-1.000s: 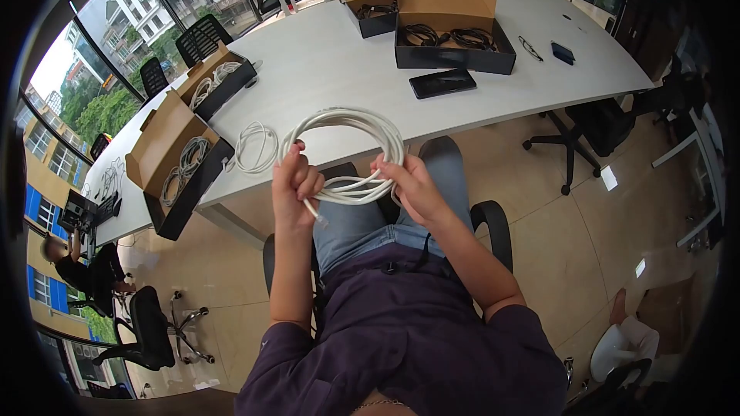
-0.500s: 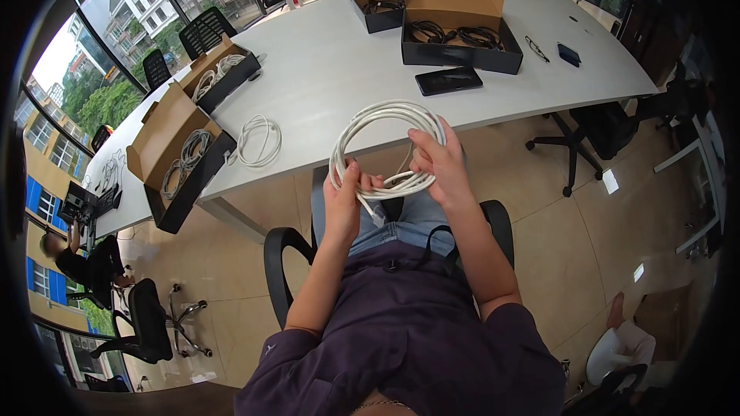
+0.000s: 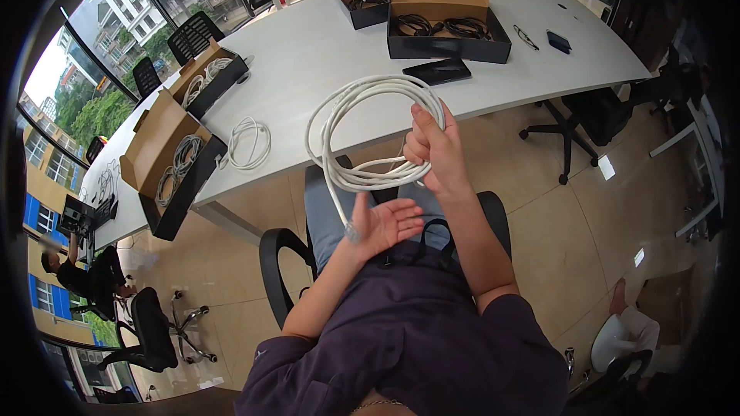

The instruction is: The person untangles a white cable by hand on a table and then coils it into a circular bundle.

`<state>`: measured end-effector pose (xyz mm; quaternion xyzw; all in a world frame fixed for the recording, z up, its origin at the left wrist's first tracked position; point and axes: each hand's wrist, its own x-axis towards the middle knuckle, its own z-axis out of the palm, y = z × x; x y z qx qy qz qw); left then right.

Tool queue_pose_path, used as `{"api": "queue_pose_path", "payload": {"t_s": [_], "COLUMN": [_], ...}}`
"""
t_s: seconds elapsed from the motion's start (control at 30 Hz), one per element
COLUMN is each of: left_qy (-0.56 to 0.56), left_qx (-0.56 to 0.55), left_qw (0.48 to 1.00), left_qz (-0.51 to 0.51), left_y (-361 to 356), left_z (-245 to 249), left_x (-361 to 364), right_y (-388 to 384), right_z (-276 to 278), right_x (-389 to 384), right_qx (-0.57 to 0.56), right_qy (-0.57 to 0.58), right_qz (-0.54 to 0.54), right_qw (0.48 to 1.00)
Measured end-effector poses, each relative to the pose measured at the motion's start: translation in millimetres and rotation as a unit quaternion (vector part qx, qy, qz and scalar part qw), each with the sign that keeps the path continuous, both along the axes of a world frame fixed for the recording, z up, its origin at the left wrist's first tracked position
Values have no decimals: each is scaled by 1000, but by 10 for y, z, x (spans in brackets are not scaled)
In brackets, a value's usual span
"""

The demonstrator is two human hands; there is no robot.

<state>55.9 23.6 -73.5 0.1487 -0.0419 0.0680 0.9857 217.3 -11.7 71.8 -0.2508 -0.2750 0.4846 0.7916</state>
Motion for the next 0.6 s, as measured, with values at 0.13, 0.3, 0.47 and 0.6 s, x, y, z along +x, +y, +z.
{"api": "queue_pose_path", "payload": {"t_s": [0.13, 0.3, 0.47, 0.6], "left_qy": [-47, -4, -5, 74], "left_qx": [-71, 41, 141, 297], "left_qw": [995, 882, 877, 826], "left_qz": [41, 469, 460, 473], "left_y": [-154, 248, 261, 231], "left_z": [10, 436, 699, 885], "left_x": [216, -10, -28, 33], "right_y": [20, -58, -168, -228], "right_z": [-80, -152, -234, -275], "right_x": [-107, 43, 166, 42], "right_qx": [20, -14, -63, -122], "right_qy": [72, 47, -8, -100], "right_qz": [52, -26, -78, -132], "right_qw": [996, 998, 995, 979]}}
